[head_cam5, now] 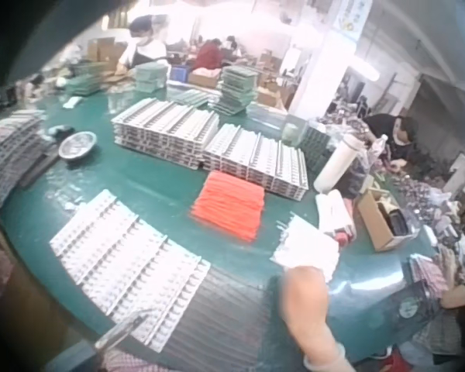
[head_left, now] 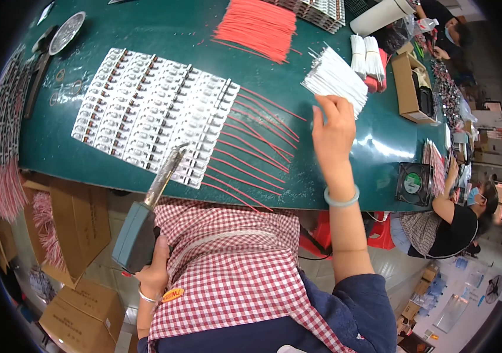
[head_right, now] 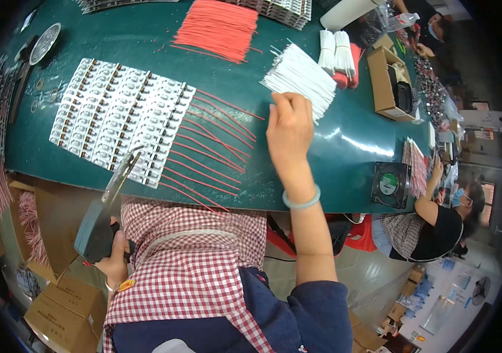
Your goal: The person uses a soldering iron to attach red and white wires to a white plastic grid fixture on a green workbench. They repeatedly pick up individual wires, position them into slots on the grid, and apply heat to secure them.
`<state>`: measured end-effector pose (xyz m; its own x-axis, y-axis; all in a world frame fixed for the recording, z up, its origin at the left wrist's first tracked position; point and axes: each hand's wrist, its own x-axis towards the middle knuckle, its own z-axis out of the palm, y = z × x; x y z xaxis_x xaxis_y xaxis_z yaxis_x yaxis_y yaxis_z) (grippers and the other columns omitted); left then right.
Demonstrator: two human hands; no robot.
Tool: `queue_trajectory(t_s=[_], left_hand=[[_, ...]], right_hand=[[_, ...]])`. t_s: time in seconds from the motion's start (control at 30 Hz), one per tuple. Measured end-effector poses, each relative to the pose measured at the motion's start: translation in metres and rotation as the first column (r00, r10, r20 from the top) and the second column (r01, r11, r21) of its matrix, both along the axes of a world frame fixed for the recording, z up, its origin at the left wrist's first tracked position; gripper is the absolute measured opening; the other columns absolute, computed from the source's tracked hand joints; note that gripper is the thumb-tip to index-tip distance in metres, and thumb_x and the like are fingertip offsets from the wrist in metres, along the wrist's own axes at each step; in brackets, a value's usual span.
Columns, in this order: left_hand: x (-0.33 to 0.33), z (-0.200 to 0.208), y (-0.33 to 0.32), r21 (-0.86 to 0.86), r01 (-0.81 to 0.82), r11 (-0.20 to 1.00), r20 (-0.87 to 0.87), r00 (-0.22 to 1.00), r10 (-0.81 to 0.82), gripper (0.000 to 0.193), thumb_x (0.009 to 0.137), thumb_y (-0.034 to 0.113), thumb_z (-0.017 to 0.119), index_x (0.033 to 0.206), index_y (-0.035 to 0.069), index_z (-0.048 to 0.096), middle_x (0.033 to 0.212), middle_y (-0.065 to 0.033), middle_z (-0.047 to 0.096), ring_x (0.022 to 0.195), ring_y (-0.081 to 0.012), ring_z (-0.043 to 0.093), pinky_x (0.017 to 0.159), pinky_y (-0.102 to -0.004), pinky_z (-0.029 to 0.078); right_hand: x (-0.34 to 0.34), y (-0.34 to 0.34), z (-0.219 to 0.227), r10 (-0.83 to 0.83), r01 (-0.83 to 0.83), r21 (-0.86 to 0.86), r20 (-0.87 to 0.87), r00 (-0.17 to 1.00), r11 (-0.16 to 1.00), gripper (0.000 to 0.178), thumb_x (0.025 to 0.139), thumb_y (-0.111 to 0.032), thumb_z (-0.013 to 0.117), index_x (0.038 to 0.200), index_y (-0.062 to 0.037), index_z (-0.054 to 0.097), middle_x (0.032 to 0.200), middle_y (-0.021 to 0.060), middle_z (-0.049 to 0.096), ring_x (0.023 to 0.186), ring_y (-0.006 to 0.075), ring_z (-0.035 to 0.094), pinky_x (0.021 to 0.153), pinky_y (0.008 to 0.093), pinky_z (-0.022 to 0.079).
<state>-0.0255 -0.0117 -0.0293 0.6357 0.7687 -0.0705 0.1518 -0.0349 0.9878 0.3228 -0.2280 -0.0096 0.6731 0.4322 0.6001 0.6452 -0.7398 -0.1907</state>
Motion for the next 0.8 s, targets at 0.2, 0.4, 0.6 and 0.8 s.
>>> queue_trajectory(t_s=[0.2, 0.4, 0.6, 0.8], left_hand=[[0.018, 0.009, 0.004, -0.115, 0.006, 0.993, -0.004, 1.0, -0.007, 0.036, 0.09, -0.009, 0.066, 0.126, -0.005, 0.062, 0.101, -0.0119, 0.069, 0.059, -0.0095, 0.055, 0.052, -0.0246, 0.043], [0.019, 0.006, 0.006, -0.124, 0.016, 0.992, 0.045, 0.999, -0.01, 0.041, 0.089, -0.012, 0.065, 0.129, -0.006, 0.059, 0.123, -0.0165, 0.068, 0.061, -0.0108, 0.056, 0.052, -0.0252, 0.045], [0.019, -0.002, 0.01, -0.014, 0.041, 0.999, 0.043, 0.998, -0.04, 0.04, 0.089, -0.012, 0.065, 0.128, -0.006, 0.059, 0.122, -0.0161, 0.068, 0.061, -0.0104, 0.056, 0.052, -0.0255, 0.045], [0.019, -0.006, 0.015, 0.075, 0.103, 0.992, 0.015, 0.994, -0.104, 0.038, 0.09, -0.012, 0.065, 0.128, -0.007, 0.06, 0.118, -0.0149, 0.069, 0.061, -0.0104, 0.056, 0.052, -0.0261, 0.046]], right_hand=[[0.055, -0.02, -0.02, 0.007, -0.004, -0.118, 0.023, 1.0, 0.993, 0.013, 0.082, -0.001, 0.075, 0.094, -0.0045, 0.07, 0.092, 0.0091, 0.063, 0.088, 0.0304, 0.06, 0.077, 0.0416, 0.05], [0.058, -0.015, -0.023, -0.026, 0.033, -0.155, 0.047, 0.999, 0.987, 0.011, 0.084, 0.0, 0.073, 0.091, -0.0061, 0.068, 0.09, 0.0092, 0.062, 0.086, 0.0307, 0.059, 0.075, 0.0421, 0.05], [0.065, -0.018, -0.003, 0.074, -0.061, -0.154, 0.083, 0.994, 0.986, 0.02, 0.083, 0.004, 0.069, 0.1, -0.0062, 0.073, 0.091, 0.0085, 0.061, 0.087, 0.029, 0.06, 0.075, 0.042, 0.051], [0.053, 0.001, 0.053, 0.157, -0.128, -0.386, 0.045, 0.987, 0.914, 0.017, 0.08, 0.003, 0.065, 0.093, -0.0055, 0.071, 0.093, 0.0069, 0.061, 0.088, 0.0268, 0.061, 0.071, 0.0388, 0.053]])
